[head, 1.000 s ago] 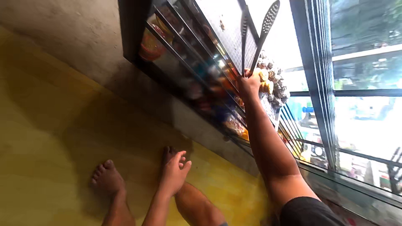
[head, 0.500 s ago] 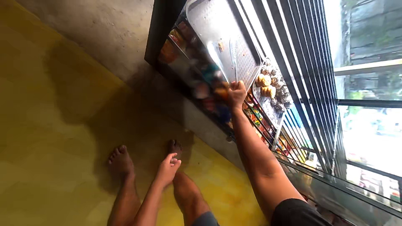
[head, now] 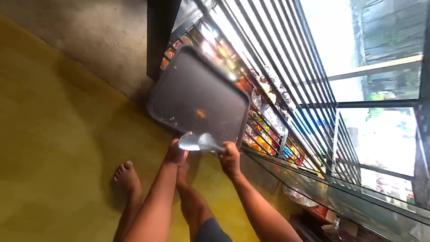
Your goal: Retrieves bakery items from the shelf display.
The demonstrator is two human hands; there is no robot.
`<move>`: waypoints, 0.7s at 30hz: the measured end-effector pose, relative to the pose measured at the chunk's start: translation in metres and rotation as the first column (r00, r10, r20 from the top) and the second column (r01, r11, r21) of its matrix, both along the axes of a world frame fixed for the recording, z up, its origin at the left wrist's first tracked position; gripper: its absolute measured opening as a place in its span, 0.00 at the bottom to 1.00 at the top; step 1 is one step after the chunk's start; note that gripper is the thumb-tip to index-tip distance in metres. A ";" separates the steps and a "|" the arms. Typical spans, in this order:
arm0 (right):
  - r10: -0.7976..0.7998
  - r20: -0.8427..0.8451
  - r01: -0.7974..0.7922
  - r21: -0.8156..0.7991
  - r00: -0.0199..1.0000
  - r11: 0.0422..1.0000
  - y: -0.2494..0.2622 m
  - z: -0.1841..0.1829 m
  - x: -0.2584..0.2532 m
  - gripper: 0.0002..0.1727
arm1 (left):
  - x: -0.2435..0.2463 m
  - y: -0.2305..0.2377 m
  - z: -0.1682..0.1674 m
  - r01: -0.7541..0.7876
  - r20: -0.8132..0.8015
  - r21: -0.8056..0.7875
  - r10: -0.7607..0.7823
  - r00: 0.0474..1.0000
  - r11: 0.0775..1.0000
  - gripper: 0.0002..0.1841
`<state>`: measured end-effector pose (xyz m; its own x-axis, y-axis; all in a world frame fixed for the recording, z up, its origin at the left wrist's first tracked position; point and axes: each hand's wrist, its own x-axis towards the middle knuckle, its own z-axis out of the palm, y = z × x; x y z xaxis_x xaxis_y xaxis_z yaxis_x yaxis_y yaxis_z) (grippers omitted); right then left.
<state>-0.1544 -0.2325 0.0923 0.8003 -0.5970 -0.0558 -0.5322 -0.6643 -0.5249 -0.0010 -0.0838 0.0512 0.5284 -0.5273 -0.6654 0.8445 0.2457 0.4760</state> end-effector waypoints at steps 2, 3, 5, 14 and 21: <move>0.030 -0.057 -0.024 0.105 0.998 0.994 0.012 0.017 -0.009 0.08 | -0.002 0.013 0.012 0.007 -0.072 -0.014 -0.007 0.997 1.000 0.10; 0.051 -0.087 -0.037 0.155 0.995 0.987 0.018 0.026 -0.014 0.08 | -0.003 0.023 0.018 0.032 -0.117 -0.033 -0.035 0.992 0.999 0.11; 0.098 -0.122 -0.068 0.234 0.988 0.970 0.028 0.046 -0.022 0.09 | -0.004 0.042 0.035 0.097 -0.136 0.009 -0.095 0.986 0.995 0.12; 0.237 0.088 -0.252 0.279 0.968 0.926 0.036 0.186 -0.030 0.24 | -0.056 0.148 0.071 -0.083 -0.020 0.253 0.091 0.996 0.964 0.14; 0.141 0.136 -0.164 0.173 0.981 0.971 0.044 0.284 -0.044 0.27 | -0.071 0.251 0.155 -0.107 -0.066 0.075 0.112 0.992 0.991 0.14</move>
